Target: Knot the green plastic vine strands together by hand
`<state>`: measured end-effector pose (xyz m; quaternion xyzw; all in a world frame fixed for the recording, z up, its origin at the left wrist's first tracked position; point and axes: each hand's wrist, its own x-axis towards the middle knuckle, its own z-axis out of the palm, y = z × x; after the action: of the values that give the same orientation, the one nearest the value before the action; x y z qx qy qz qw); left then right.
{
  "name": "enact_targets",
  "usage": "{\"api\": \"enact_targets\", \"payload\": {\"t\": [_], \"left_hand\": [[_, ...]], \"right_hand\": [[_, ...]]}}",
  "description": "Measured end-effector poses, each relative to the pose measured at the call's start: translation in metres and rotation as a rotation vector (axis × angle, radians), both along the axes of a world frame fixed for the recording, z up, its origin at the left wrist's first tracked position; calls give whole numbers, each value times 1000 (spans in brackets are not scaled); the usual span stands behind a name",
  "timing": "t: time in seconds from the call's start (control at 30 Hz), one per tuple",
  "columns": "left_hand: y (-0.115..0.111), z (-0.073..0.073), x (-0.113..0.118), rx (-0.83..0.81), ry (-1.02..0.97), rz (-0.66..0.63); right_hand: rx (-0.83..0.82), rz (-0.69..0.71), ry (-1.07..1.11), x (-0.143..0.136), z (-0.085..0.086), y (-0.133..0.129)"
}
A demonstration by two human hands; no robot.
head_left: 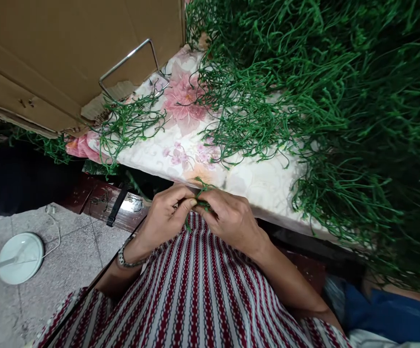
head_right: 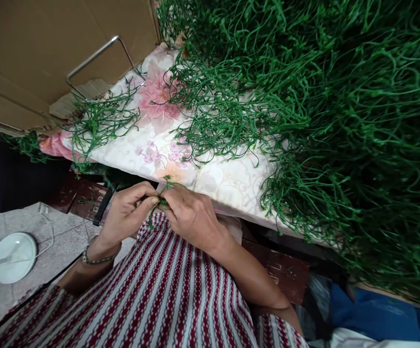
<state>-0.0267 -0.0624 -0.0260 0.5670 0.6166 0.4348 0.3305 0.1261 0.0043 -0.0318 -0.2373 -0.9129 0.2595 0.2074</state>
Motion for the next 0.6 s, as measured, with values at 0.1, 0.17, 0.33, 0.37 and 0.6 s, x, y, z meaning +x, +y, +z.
{"api": "enact_targets", "payload": {"t": [0.1, 0.17, 0.33, 0.37, 0.6], "left_hand": [[-2, -13, 2, -68, -374, 95], [-4, -19, 4, -91, -538, 124], [-4, -23, 9, -106, -596, 139], [-4, -23, 10, -98, -605, 136], [-6, -20, 7, -38, -391, 19]], "right_hand": [[-142, -47, 124, 1, -2, 0], [-259, -55, 181, 1, -3, 1], [-393, -71, 254, -2, -6, 0], [-387, -89, 260, -3, -7, -1], [-396, -60, 237, 1, -15, -1]]}}
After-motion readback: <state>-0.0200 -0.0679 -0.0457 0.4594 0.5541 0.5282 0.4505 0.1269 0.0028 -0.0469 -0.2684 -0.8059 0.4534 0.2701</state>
